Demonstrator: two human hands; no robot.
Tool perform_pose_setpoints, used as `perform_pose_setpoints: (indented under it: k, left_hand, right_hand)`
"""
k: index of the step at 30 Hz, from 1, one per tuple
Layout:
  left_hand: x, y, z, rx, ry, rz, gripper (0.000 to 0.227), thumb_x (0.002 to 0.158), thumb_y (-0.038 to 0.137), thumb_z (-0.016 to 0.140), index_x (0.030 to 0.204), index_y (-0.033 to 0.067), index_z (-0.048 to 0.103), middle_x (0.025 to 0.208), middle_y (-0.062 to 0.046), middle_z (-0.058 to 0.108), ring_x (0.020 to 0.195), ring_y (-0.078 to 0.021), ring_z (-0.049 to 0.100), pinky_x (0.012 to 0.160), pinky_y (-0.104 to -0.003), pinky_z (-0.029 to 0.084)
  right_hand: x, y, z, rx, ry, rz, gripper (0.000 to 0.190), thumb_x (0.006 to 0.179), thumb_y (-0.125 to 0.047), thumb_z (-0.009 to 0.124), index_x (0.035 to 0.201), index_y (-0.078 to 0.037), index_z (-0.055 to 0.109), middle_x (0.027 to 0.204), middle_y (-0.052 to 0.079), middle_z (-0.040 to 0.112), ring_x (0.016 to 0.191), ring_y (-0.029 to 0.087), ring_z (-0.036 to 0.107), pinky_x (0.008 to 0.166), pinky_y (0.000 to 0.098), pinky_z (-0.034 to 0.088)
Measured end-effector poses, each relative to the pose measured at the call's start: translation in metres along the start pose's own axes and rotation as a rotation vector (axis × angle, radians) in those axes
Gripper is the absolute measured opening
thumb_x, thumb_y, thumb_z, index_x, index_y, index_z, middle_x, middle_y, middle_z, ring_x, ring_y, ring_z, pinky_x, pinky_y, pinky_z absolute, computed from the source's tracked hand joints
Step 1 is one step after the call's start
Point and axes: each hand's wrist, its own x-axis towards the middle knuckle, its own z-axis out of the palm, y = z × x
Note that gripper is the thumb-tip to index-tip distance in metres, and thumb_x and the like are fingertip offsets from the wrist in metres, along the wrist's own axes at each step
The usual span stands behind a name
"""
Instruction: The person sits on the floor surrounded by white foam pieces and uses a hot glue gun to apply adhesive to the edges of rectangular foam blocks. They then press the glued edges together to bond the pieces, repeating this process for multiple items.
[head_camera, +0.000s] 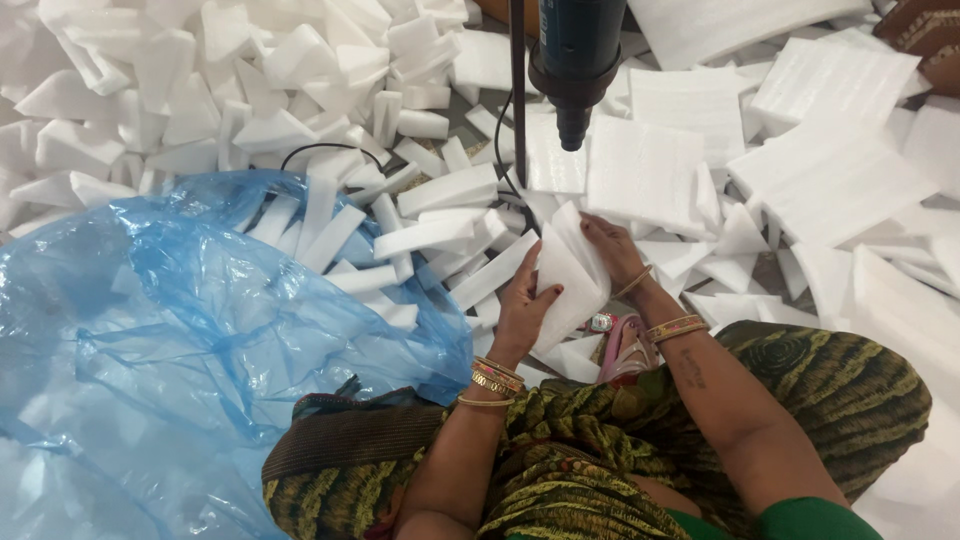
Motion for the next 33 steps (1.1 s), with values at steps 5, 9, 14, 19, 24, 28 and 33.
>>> perform_pose_setpoints:
  k: [5, 9, 14, 19, 24, 28, 33]
  left_hand:
    - [-0.003, -0.003, 0.001, -0.053, -0.033, -0.009, 0.077, 0.095, -0.004, 0.064, 0.163, 0.0108, 0.030, 0.132, -0.015, 0.066, 0.113, -0.0146, 0.063, 0.096, -0.028, 0.053]
    - [-0.003, -0.002, 0.003, -0.037, -0.014, -0.018, 0.076, 0.094, -0.003, 0.065, 0.162, 0.0095, 0.032, 0.131, -0.015, 0.068, 0.113, -0.0146, 0.064, 0.096, -0.028, 0.053]
    - [-0.002, -0.010, 0.002, -0.106, -0.003, -0.027, 0.075, 0.094, -0.003, 0.065, 0.161, 0.0080, 0.035, 0.128, -0.016, 0.068, 0.111, -0.0154, 0.066, 0.095, -0.029, 0.055]
    - [0.001, -0.018, 0.001, -0.147, -0.014, -0.030, 0.073, 0.094, -0.003, 0.067, 0.161, 0.0069, 0.037, 0.128, -0.015, 0.068, 0.110, -0.0150, 0.065, 0.095, -0.029, 0.055]
    - [0.003, -0.012, -0.001, -0.168, -0.024, -0.088, 0.070, 0.092, -0.003, 0.067, 0.157, 0.0073, 0.041, 0.134, -0.007, 0.066, 0.114, -0.0115, 0.063, 0.098, -0.027, 0.053]
    - [0.013, -0.006, -0.003, -0.150, -0.045, -0.079, 0.071, 0.092, -0.005, 0.068, 0.158, 0.0065, 0.045, 0.123, -0.009, 0.068, 0.106, -0.0113, 0.061, 0.094, -0.026, 0.052]
    - [0.038, 0.006, -0.012, -0.178, -0.091, -0.053, 0.069, 0.091, -0.007, 0.066, 0.156, 0.0056, 0.045, 0.122, -0.008, 0.071, 0.105, -0.0112, 0.064, 0.093, -0.026, 0.053]
  right_hand:
    - [-0.005, -0.011, 0.003, -0.040, -0.096, 0.089, 0.048, 0.102, -0.022, 0.060, 0.142, 0.004, 0.058, 0.117, 0.015, 0.071, 0.094, 0.017, 0.069, 0.079, 0.0286, 0.058]
    - [-0.012, -0.026, 0.009, -0.007, -0.161, 0.124, 0.051, 0.099, -0.020, 0.059, 0.146, 0.000, 0.054, 0.122, 0.014, 0.070, 0.097, 0.018, 0.071, 0.082, 0.0292, 0.059]
    - [-0.014, -0.030, 0.013, 0.068, -0.225, 0.134, 0.054, 0.098, -0.017, 0.058, 0.149, -0.001, 0.051, 0.124, 0.015, 0.068, 0.097, 0.019, 0.071, 0.083, 0.0318, 0.060]
    - [-0.015, -0.031, 0.007, 0.136, -0.309, 0.148, 0.055, 0.098, -0.015, 0.057, 0.151, 0.000, 0.049, 0.122, 0.018, 0.068, 0.096, 0.021, 0.071, 0.082, 0.0335, 0.061]
    - [-0.015, -0.039, 0.003, 0.014, -0.256, 0.179, 0.055, 0.096, -0.015, 0.056, 0.149, 0.000, 0.051, 0.125, 0.018, 0.068, 0.102, 0.022, 0.071, 0.089, 0.0336, 0.059]
    - [-0.009, -0.048, 0.002, 0.015, -0.276, 0.150, 0.055, 0.096, -0.016, 0.056, 0.147, 0.002, 0.050, 0.130, 0.017, 0.066, 0.111, 0.021, 0.068, 0.097, 0.0334, 0.056]
    - [0.007, -0.067, 0.004, 0.066, -0.317, 0.082, 0.056, 0.097, -0.017, 0.054, 0.149, 0.002, 0.048, 0.130, 0.018, 0.064, 0.110, 0.022, 0.067, 0.096, 0.0345, 0.055]
